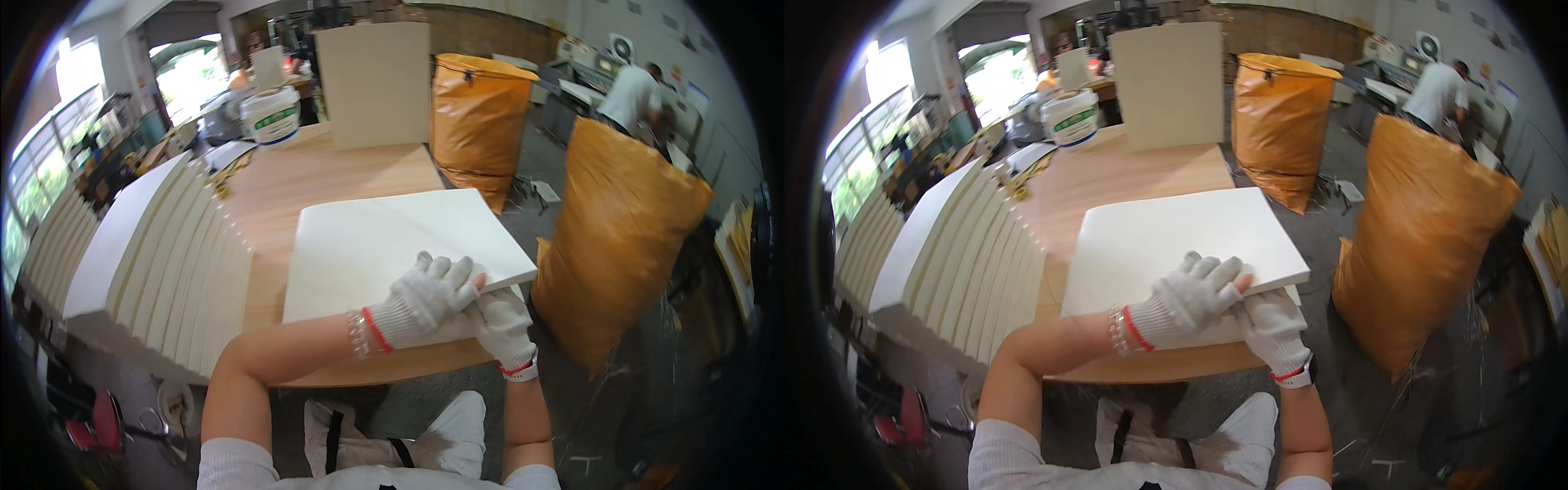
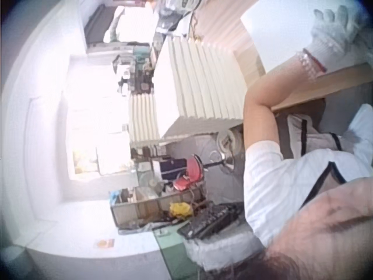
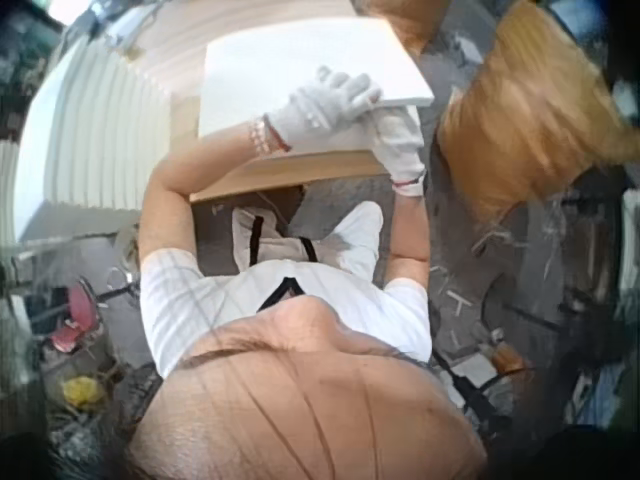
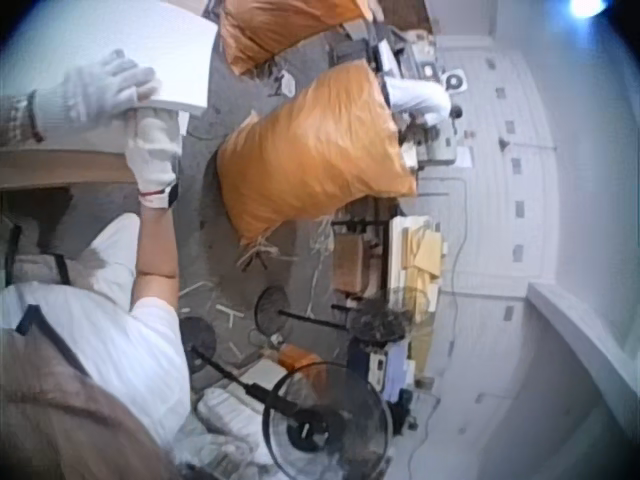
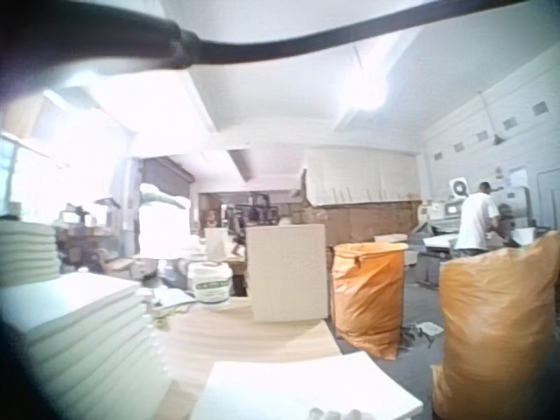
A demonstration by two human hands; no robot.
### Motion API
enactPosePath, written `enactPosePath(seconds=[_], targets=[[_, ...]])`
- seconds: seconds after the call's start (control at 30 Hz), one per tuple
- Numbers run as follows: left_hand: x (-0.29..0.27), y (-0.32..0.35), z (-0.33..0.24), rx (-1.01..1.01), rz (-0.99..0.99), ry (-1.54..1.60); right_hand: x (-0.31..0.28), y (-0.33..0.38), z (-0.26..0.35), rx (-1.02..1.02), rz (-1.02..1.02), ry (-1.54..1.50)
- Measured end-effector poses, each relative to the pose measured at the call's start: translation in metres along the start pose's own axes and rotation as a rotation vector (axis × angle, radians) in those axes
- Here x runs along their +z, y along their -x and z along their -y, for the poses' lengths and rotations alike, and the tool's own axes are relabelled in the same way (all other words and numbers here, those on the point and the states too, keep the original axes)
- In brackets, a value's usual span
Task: The person picks up and aligns stacks of white paper sheets with serrated edges, moving them from one pile to another on a wooden table.
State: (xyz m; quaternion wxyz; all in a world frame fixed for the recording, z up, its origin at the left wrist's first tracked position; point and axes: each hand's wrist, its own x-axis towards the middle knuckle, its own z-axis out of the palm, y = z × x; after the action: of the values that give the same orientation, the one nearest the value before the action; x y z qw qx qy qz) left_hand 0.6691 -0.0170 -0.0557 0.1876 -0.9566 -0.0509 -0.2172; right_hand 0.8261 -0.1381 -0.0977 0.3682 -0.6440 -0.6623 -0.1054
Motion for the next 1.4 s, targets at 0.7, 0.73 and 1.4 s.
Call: enactPosePath(seconds=[0.7, 0.73, 1.4], targets=[[-0.148, 0.156, 0.158, -0.731, -1.334, 0.815, 0.133, -0.055, 0.189, -0.519, 0.172, -0.158], [-0.149, 0.157, 0.161, -0.735, -1.357, 0.835, 0.134, -0.053, 0.188, -0.523, 0.132, -0.144], [-0.268, 0.029, 0.102, -0.252, -1.085, -0.505, 0.118, -0.179, 0.237, -0.218, 0.456, -2.04]])
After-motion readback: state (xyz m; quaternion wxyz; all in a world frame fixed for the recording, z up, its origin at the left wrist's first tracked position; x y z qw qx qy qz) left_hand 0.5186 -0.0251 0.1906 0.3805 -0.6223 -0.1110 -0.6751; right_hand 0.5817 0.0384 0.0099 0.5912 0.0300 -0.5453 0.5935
